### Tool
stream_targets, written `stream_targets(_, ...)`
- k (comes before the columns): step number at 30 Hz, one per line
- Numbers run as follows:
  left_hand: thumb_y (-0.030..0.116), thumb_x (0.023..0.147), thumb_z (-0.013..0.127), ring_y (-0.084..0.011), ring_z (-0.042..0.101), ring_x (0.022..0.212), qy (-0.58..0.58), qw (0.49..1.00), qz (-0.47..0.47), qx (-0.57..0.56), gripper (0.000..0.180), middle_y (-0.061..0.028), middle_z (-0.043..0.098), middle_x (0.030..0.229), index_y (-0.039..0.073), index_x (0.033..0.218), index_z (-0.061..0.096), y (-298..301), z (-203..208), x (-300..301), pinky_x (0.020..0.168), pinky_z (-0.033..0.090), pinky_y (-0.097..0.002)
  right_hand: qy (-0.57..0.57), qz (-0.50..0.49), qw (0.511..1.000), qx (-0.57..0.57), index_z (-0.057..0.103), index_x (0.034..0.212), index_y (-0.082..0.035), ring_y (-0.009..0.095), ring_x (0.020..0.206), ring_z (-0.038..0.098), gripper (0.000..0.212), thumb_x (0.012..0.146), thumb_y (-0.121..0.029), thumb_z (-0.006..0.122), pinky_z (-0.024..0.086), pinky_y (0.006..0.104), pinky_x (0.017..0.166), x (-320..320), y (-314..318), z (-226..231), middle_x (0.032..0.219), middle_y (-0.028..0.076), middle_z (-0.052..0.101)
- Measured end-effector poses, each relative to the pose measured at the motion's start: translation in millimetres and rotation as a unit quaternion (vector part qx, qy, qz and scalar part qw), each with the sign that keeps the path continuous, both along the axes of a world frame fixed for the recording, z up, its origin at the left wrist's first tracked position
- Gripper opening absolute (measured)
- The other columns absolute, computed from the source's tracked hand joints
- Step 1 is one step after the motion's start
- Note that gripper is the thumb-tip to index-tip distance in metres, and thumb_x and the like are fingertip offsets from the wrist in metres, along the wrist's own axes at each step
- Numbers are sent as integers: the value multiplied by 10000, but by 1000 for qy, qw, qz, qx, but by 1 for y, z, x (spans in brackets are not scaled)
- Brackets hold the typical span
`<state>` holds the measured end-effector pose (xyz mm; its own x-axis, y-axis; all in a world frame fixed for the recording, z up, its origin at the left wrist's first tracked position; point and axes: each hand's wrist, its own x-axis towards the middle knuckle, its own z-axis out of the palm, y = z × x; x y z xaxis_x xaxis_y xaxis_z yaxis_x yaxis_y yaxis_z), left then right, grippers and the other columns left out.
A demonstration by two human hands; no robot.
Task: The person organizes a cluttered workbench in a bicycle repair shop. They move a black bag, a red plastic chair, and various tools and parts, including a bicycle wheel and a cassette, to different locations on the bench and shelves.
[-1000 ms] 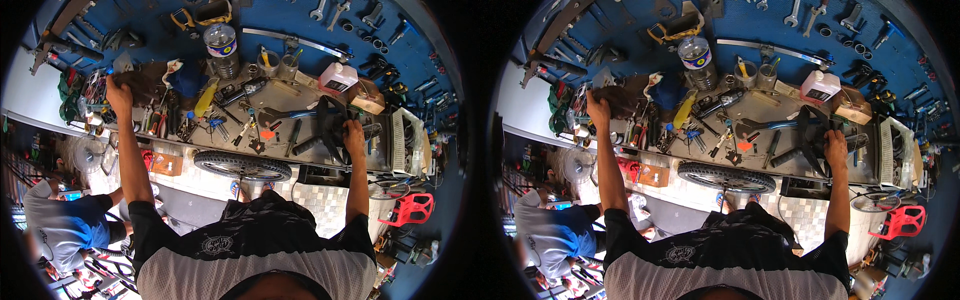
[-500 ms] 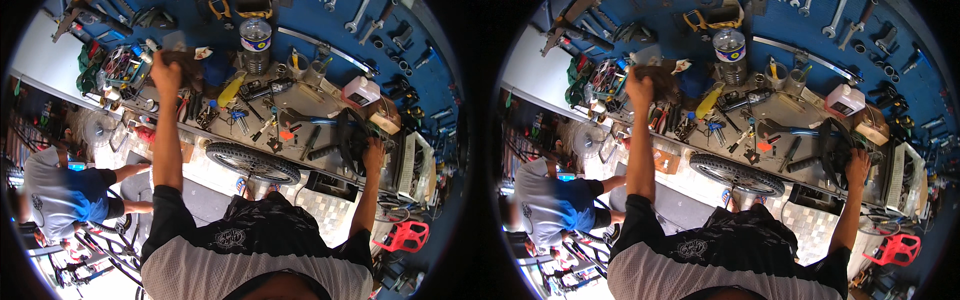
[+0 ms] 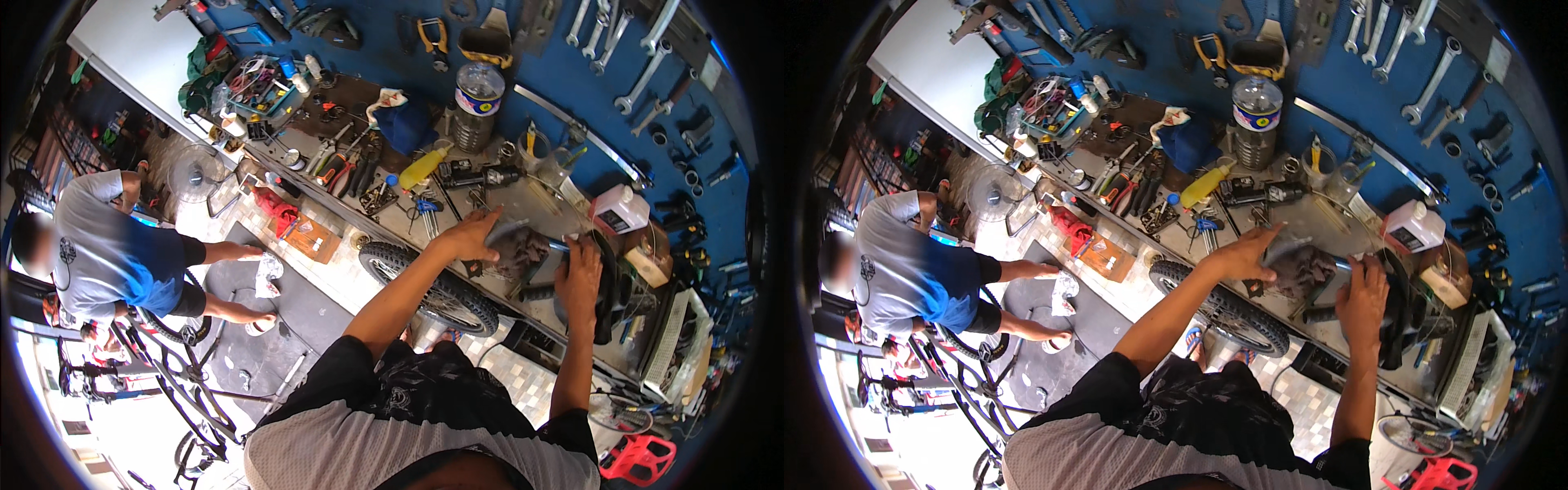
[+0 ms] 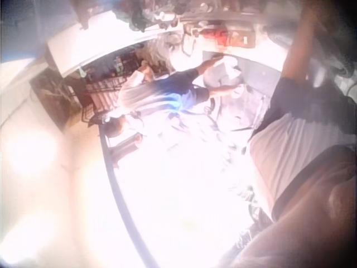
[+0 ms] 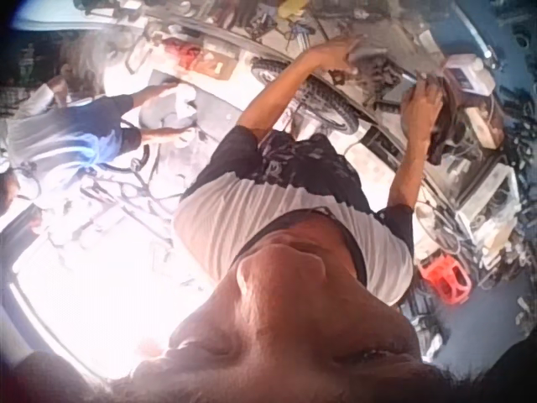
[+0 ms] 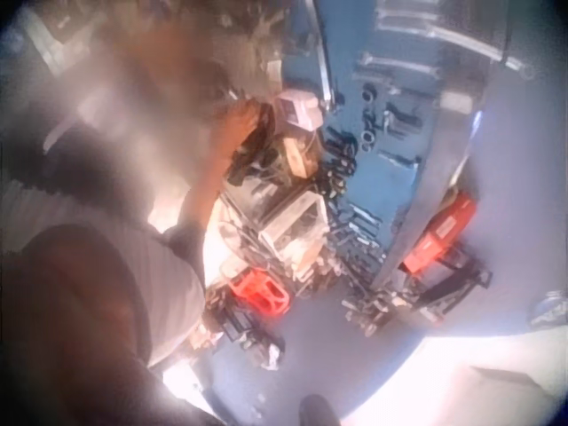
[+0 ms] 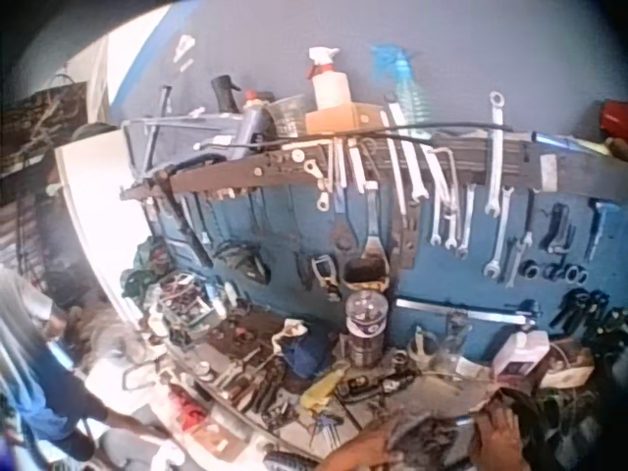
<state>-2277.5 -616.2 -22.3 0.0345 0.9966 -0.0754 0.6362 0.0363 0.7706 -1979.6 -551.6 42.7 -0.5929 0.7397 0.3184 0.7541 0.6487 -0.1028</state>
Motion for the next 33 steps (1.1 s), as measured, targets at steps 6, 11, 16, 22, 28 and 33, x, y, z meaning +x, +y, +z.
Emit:
stream_targets(6, 342, 934, 812, -511, 373, 1535, -37, 994, 103, -7, 924, -345, 317, 1679, 122, 1684, 321, -22, 26, -74, 1232, 399, -525, 41, 62, 992, -101, 517, 1511, -82, 461, 1427, 452, 676, 885, -171, 757, 390, 580, 1139, -39, -40, -36, 1538, 216, 483)
stream_targets(11, 294, 941, 785, -478, 335, 1566, 113, 974, 189, 48, 840, -347, 326, 1668, 130, 1658, 381, -4, 24, -160, 1241, 389, -530, 62, 11, 994, -84, 401, 1631, -100, 479, 1489, 393, 841, 977, -508, 737, 335, 631, 1179, -95, -72, -97, 1651, 240, 381)
stream_targets(16, 301, 1008, 706, -506, 191, 1611, 223, 962, 150, 38, 811, -311, 169, 1739, 178, 1698, 296, 43, 17, -234, 1281, 286, -597, 106, -103, 987, -69, 377, 1645, -73, 471, 1502, 390, 820, 1040, -555, 647, 326, 626, 1184, -128, -83, -143, 1674, 230, 361)
stream_targets(22, 345, 1055, 669, -460, 148, 1635, 263, 959, 96, -38, 774, -260, 110, 1773, 283, 1716, 272, 72, -5, -282, 1284, 278, -608, 83, -152, 985, 7, 448, 1575, -41, 447, 1454, 455, 730, 1049, -509, 641, 350, 572, 1175, -150, -83, -155, 1617, 215, 453)
stream_targets(28, 274, 1017, 725, -476, 237, 1598, 241, 966, 86, -36, 541, -253, 304, 1701, 217, 1539, 592, 84, -36, -294, 1251, 319, -640, 52, -168, 984, -1, 469, 1560, -52, 454, 1431, 464, 679, 1055, -474, 638, 353, 583, 1162, -149, -84, -153, 1613, 188, 462)
stream_targets(33, 254, 979, 761, -468, 307, 1566, 276, 958, 77, 1, 479, -262, 398, 1623, 134, 1432, 664, 72, -32, -301, 1226, 359, -633, 11, -181, 983, 3, 475, 1545, -43, 447, 1430, 462, 668, 1052, -463, 639, 355, 583, 1160, -153, -80, -159, 1593, 196, 473)
